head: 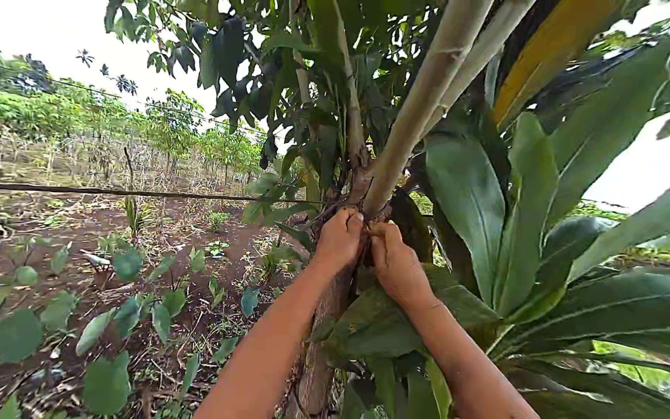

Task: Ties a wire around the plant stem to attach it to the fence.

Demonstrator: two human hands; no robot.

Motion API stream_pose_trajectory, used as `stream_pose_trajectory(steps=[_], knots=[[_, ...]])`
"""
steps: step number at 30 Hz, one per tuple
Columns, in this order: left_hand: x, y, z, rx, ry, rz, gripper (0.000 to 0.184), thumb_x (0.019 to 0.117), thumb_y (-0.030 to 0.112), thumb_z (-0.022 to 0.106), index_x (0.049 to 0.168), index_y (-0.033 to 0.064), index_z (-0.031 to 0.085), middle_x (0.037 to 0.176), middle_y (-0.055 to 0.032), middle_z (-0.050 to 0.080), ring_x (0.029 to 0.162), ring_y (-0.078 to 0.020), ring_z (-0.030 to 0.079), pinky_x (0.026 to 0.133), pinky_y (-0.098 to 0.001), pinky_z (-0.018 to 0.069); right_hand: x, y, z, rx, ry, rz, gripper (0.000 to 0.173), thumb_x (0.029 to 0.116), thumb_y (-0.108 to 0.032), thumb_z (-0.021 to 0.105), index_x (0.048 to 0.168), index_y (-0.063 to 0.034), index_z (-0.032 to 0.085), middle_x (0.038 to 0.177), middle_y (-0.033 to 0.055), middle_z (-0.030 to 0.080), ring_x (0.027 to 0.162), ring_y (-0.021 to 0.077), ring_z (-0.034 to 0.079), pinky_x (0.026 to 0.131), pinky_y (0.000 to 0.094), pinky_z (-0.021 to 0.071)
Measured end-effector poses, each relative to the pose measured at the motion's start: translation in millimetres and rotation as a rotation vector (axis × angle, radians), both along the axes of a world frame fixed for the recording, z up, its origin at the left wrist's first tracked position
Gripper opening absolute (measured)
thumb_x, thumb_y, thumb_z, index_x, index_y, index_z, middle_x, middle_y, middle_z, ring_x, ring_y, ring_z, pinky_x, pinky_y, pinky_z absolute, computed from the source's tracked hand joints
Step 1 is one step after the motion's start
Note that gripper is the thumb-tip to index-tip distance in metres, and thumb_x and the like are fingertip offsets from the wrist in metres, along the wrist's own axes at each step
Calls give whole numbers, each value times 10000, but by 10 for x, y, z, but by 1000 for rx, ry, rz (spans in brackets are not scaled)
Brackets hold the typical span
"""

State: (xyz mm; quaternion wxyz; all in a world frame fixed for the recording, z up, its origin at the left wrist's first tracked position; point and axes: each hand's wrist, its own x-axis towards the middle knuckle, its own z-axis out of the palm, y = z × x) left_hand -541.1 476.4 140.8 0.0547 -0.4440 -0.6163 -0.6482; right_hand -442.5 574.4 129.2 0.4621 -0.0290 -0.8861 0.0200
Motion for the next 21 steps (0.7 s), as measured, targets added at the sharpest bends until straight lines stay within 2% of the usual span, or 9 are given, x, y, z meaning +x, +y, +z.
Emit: stream_pose_trajectory(steps=[3,5,8,11,12,14,15,17,21], knots=[[-37,43,0,-30,43,52,347,1117,204,405,1248,-44,610,973,-165,648,858,-232,632,837,-400,523,-66,3,-63,-136,-33,-65,367,1096,-141,393,1384,67,486,1040,277,699,942,448,711,845,582,548],[-81,63,-14,-24,62,84,346,1109,219,437,1246,-37,626,979,-162,660,864,-232,641,843,-403,525,-87,55,-58,-102,-118,-186,386,1114,-171,360,1406,50,483,1071,291,700,992,478,703,874,609,537],[-99,74,23,-46,140,94,326,1098,229,471,1225,-18,643,1030,-175,678,930,-269,657,890,-460,520,-80,400,-200,99,-15,-293,331,1085,-117,409,1246,90,610,891,307,709,821,517,718,715,642,563],[-27,44,6,-145,271,190,328,1099,262,469,1218,15,649,1064,-184,689,981,-322,676,892,-540,521,-48,590,-242,192,57,-310,277,1053,-75,457,1169,93,644,802,294,699,727,509,714,630,631,560],[1,49,-73,-146,359,285,320,1089,260,486,1192,16,665,1043,-180,703,956,-333,695,848,-552,537,-68,604,-237,187,43,-314,282,1055,-73,454,1176,97,644,816,301,701,742,517,713,641,637,558],[-51,164,-310,22,664,485,221,1026,182,575,1105,31,716,1059,-138,728,892,-318,733,719,-505,593,-129,616,-250,157,18,-315,293,1062,-85,442,1189,94,637,844,301,705,769,514,716,667,640,559],[-113,240,-376,94,814,524,201,992,113,599,1134,52,728,1158,-127,721,932,-327,732,710,-479,605,-155,621,-282,161,41,-303,285,1056,-89,455,1167,93,644,820,289,704,742,496,719,646,624,565],[-200,368,-398,118,1007,528,334,913,-9,631,1219,83,727,1320,-132,676,967,-357,720,691,-465,598,-168,623,-344,180,103,-271,260,1038,-81,485,1126,93,656,761,262,694,678,463,716,599,588,571],[-225,561,-381,121,1179,546,339,858,-22,665,1161,100,756,1298,-138,694,980,-365,723,681,-478,584,-73,637,-308,258,153,-276,220,1010,-50,507,1058,95,665,695,240,674,622,435,708,551,557,565]])
